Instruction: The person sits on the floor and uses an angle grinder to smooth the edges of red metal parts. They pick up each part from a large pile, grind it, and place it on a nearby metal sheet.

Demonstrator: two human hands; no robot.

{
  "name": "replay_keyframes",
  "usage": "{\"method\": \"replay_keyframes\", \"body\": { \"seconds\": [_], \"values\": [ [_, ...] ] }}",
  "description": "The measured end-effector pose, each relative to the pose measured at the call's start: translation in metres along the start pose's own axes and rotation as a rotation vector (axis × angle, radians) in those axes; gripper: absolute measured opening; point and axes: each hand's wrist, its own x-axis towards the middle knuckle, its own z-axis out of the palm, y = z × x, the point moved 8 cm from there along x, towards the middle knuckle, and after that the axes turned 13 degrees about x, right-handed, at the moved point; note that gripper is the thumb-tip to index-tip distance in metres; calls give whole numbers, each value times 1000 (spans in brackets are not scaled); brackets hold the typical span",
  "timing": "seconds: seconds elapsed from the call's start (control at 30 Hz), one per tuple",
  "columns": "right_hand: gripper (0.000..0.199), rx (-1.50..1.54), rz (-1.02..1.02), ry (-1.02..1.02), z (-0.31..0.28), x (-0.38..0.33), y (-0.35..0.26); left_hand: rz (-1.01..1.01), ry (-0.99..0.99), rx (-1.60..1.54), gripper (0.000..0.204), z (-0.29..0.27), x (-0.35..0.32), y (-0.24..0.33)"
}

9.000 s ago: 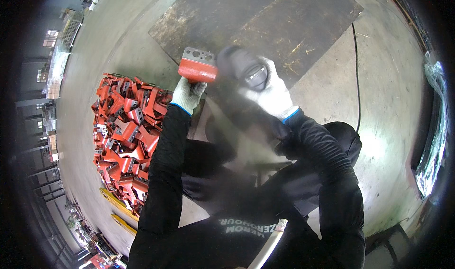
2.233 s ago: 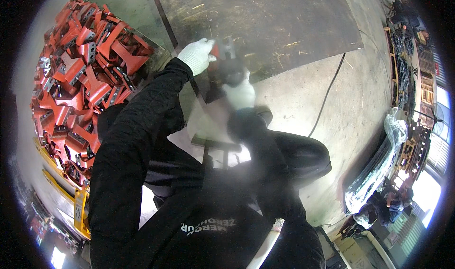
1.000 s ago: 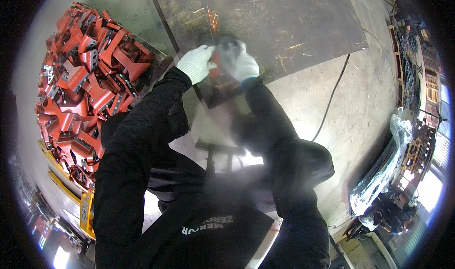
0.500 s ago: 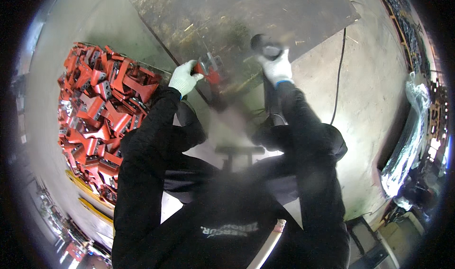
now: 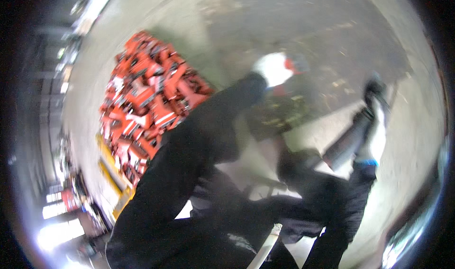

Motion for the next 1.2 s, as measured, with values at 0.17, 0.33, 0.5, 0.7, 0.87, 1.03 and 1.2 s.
{"method": "replay_keyframes", "body": {
  "seconds": [0.17,0.33,0.5,0.7,0.87,1.03,1.2],
  "values": [
    [46,81,-80,129,-14,15,0,17,485,-142,52,-50,59,30],
    [51,30,9,178,-31,26,10,144,170,-238,76,-65,26,-28],
    [54,12,8,108,-19,32,21,-512,234,-123,54,-37,-116,-255],
    [50,-19,16,92,26,27,36,-1182,297,-91,91,86,-283,-386],
    [49,-74,18,84,47,17,52,-1142,134,-121,87,101,-242,-396],
    [43,-51,70,64,58,4,68,-1054,-17,-96,60,83,-222,-390],
    [70,-95,41,56,66,-5,66,-943,-34,-90,62,17,-233,-355]
  ]
}}
